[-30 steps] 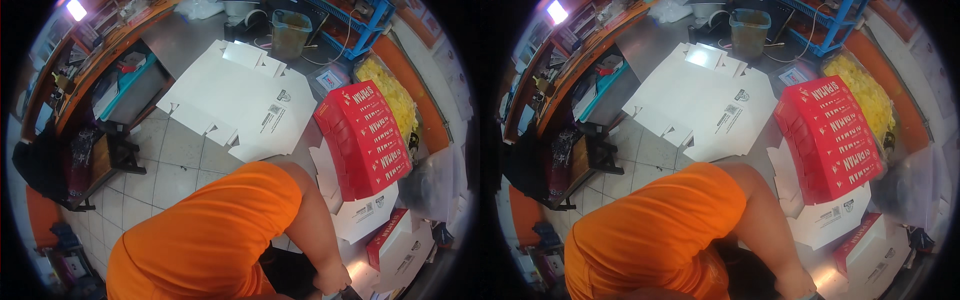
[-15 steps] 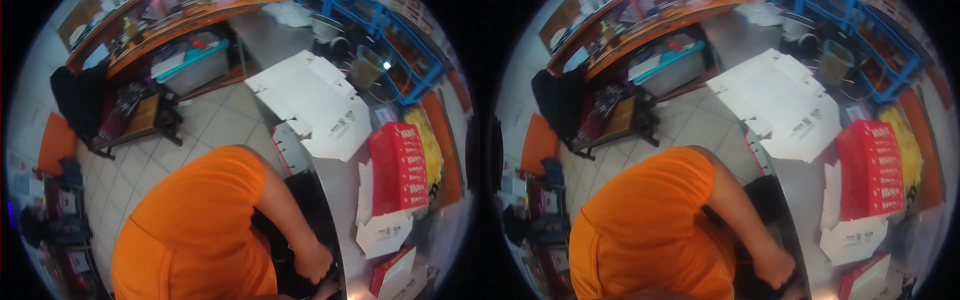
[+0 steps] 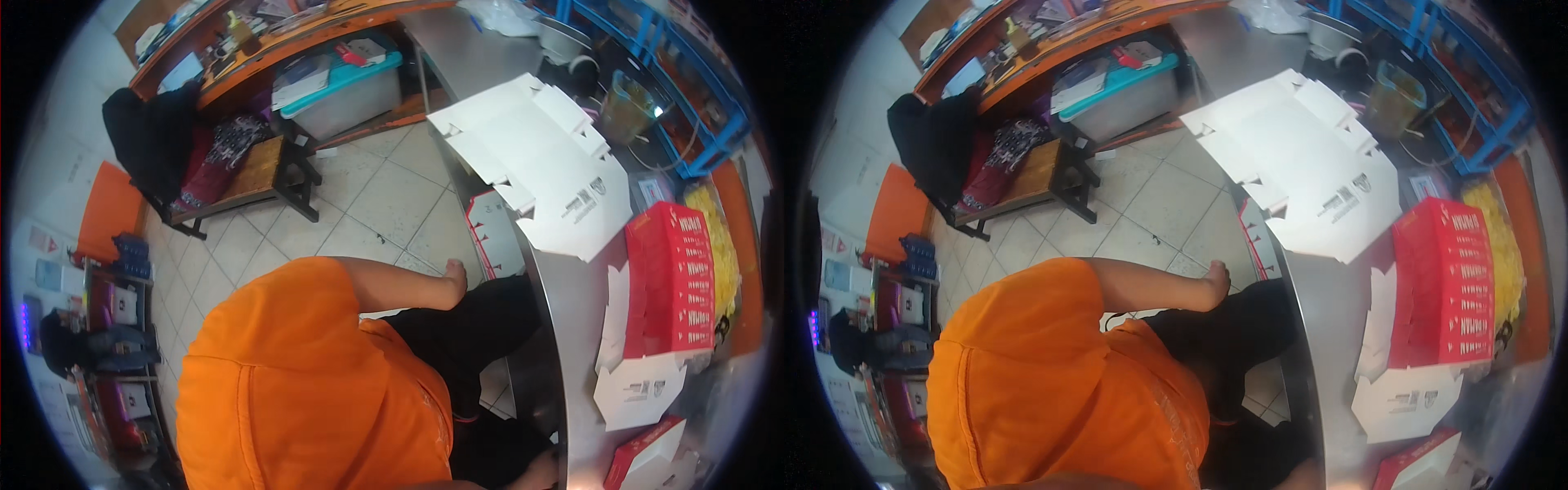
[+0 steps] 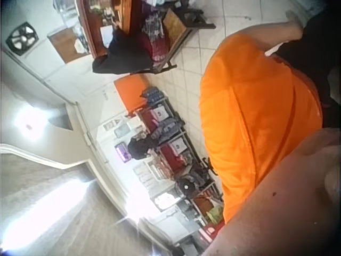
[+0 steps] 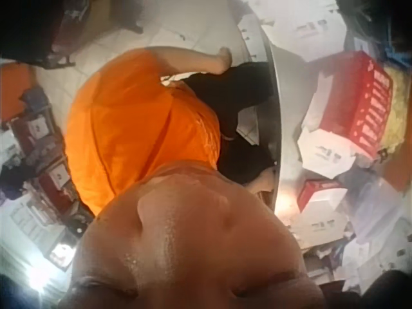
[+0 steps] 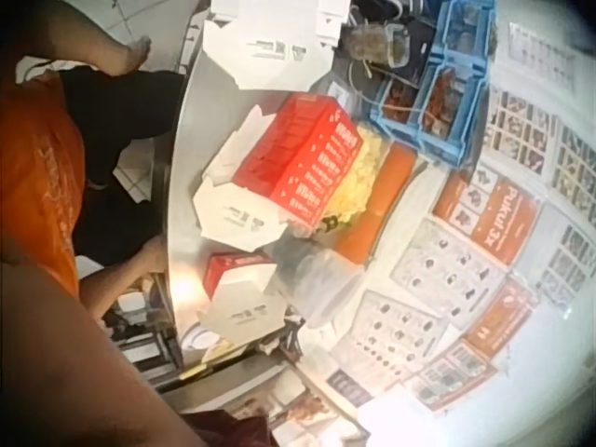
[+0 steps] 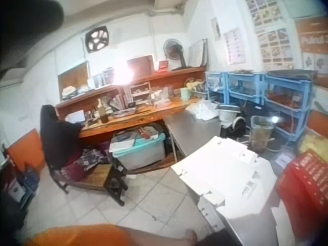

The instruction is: The person folds cardboard food boxes into shape by hand and stacks them on a kitchen counter.

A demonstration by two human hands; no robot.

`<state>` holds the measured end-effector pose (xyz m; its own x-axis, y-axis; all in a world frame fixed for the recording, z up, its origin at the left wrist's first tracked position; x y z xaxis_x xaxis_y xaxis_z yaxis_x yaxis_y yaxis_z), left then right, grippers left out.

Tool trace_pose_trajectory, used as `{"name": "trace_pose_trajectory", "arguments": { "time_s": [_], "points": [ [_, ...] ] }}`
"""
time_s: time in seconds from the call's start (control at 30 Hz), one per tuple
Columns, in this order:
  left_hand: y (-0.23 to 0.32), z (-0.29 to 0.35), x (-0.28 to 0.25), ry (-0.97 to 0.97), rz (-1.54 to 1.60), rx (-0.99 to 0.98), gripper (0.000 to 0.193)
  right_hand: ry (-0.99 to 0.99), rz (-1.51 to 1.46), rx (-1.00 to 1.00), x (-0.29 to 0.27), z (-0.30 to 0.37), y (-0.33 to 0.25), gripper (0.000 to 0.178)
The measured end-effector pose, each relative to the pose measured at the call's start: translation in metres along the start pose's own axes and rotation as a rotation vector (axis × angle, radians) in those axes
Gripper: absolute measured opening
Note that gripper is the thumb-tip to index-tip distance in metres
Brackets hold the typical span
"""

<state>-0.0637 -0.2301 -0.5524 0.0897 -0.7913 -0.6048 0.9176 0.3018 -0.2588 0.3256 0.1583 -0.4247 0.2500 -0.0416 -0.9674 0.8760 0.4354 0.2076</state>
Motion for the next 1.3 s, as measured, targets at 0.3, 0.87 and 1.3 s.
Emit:
{"name": "trace_pose_trajectory", "arguments": {
  "time_s": [0.3, 0.87, 1.3],
  "points": [
    [0.006, -0.073, -0.002, -0.322, -0.078, -0.013, 0.041, 0.088, -0.144, 0.08, -0.041, 0.025, -0.021, 0.044],
    [0.11, 0.054, 0.007, -0.591, -0.352, 0.131, 0.046, 0.163, -0.252, 0.046, -0.041, 0.03, -0.012, 0.048],
    [-0.026, -0.03, 0.139, -0.886, -0.311, -0.151, 0.05, 0.205, -0.343, 0.045, -0.059, 0.028, -0.022, 0.047]
  ]
}}
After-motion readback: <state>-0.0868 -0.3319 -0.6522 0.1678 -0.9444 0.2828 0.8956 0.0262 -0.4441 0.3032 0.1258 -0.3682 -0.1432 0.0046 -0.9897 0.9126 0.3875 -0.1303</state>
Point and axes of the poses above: each hand's wrist, its own z-axis away from the middle knuckle, its own x-axis out of the palm, y = z × x, the point moved 9 cm from there along -z, towards the middle knuckle
